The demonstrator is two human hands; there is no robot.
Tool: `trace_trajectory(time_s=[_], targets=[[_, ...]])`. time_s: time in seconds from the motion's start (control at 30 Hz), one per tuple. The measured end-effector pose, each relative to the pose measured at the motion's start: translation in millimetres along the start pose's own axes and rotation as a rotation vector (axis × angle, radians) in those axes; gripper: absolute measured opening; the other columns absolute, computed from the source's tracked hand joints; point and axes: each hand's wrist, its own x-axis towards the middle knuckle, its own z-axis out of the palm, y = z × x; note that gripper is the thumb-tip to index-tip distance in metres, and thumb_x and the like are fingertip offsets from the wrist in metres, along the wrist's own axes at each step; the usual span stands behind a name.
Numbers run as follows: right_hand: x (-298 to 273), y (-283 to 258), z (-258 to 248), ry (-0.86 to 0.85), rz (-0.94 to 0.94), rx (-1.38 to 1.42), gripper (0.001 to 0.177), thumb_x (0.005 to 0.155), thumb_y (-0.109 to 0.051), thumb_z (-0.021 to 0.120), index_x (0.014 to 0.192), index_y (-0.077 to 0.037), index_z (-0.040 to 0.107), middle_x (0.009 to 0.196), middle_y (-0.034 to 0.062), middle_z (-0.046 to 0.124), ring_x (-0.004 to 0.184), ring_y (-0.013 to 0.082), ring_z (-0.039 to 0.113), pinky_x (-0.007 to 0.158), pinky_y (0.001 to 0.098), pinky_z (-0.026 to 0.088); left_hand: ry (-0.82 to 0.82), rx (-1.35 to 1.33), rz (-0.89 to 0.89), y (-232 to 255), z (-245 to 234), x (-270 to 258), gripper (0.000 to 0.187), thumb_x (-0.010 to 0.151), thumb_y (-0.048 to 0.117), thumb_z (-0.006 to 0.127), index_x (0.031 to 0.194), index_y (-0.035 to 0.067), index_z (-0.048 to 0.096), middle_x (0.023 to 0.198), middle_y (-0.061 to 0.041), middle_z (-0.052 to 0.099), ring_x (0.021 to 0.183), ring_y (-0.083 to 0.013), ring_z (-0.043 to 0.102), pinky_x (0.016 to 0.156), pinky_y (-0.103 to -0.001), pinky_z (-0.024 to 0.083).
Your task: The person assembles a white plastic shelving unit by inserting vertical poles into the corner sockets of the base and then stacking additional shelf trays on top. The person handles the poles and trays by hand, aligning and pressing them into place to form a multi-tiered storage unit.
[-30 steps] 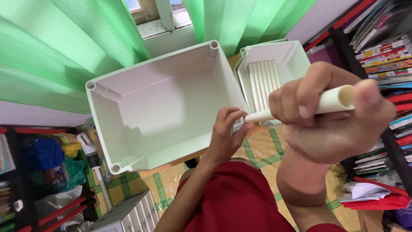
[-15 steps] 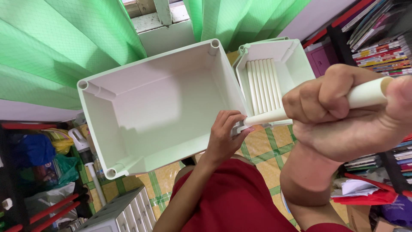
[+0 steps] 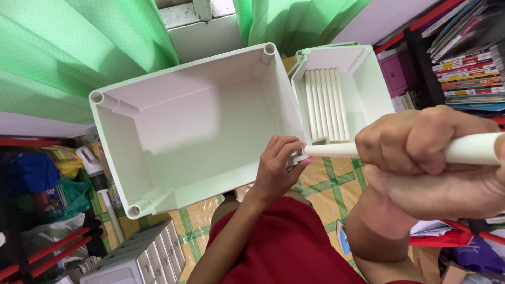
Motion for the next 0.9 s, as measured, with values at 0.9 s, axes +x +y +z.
trace_trajectory(time_s=[0.9], targets=[[91.6, -100.9, 93.8, -0.64, -0.237, -1.487, 0.068, 0.094, -0.06, 0.048, 0.121, -0.001, 0.07, 0.109, 0.017, 0.073, 0.101, 0.0349, 0.071, 0.085, 0.0454, 0.053, 0.012, 0.04, 0.022, 29.3, -2.2, 8.8, 0.026, 0.09, 0.007, 0.079, 0.111, 0.004, 0.065, 0.11, -0.01, 0.061, 0.1, -0.0284, 0.062, 0.084, -0.04, 0.053]])
